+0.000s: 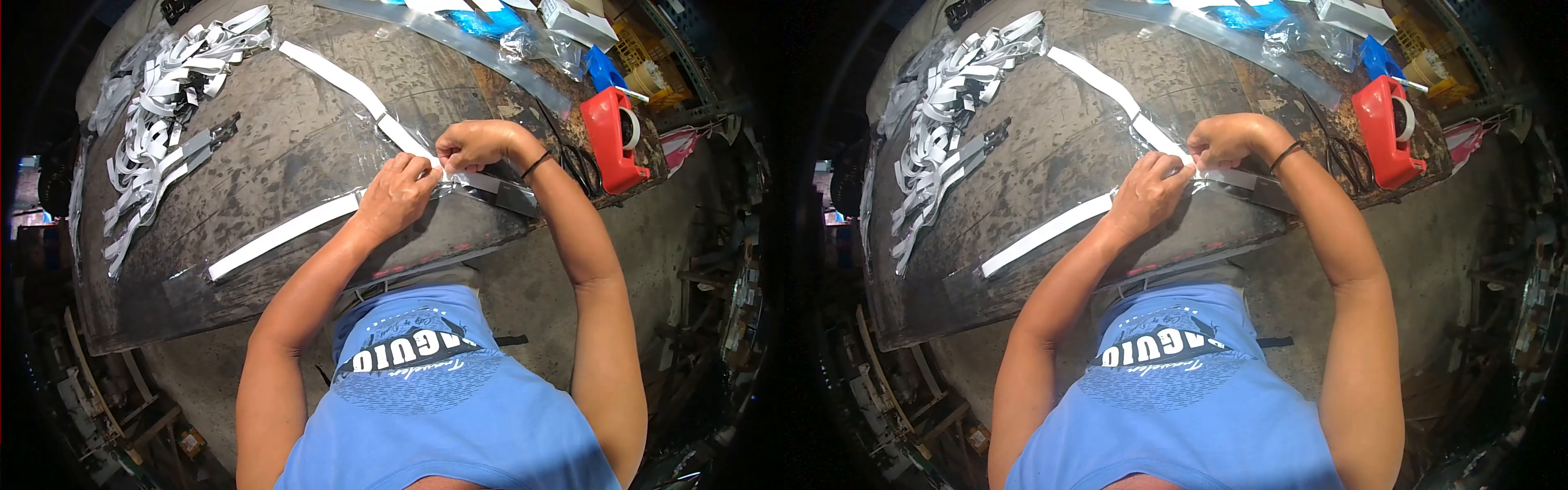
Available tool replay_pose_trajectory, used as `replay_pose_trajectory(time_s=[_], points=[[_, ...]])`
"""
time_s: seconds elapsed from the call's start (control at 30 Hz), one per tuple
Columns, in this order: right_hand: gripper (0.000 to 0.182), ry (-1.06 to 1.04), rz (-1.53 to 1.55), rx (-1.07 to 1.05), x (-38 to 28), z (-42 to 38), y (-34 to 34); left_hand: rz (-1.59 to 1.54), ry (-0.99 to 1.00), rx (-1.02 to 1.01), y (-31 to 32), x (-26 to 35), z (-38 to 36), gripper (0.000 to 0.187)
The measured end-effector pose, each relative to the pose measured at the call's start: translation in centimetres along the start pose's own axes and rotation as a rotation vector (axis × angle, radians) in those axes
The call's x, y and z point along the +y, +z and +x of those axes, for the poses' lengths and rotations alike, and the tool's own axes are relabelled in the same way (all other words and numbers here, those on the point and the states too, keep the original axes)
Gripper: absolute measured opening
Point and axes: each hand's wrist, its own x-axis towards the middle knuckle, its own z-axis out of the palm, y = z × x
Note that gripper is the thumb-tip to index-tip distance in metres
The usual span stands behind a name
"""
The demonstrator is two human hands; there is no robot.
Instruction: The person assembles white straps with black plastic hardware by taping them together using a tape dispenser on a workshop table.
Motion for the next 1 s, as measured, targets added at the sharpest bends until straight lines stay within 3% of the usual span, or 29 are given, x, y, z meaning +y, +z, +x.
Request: replay_pose_trajectory(time_s=[0.17, 0.47, 0.67, 0.77, 0.87, 1.0], points=[[0.012, 0.003, -0.005, 0.019, 0.0, 0.0, 0.1, 0.006, 0.007, 0.003, -0.1, 0.0, 0.0, 0.030], [0.026, 0.012, -0.175, 0.068, -1.1, -0.5, 0.4, 0.005, 0.007, -0.001, 0.0, -0.1, 0.0, 0.030], [0.035, -0.007, -0.384, 0.279, -0.9, -0.6, 2.1, 0.006, 0.004, 0.016, 0.2, 0.0, 0.0, 0.028], [0.039, 0.159, -0.481, 0.454, -1.2, -1.6, 1.8, 0.016, 0.009, 0.016, 0.3, -0.1, 0.0, 0.029], [0.041, -0.042, -0.147, 0.476, 2.7, -1.1, 0.9, 0.006, 0.017, 0.051, 0.5, -0.1, -0.1, 0.028], [0.042, -0.028, -0.056, 0.493, 2.7, -1.7, 1.3, -0.009, 0.016, 0.025, 0.0, 0.0, -0.1, 0.028]])
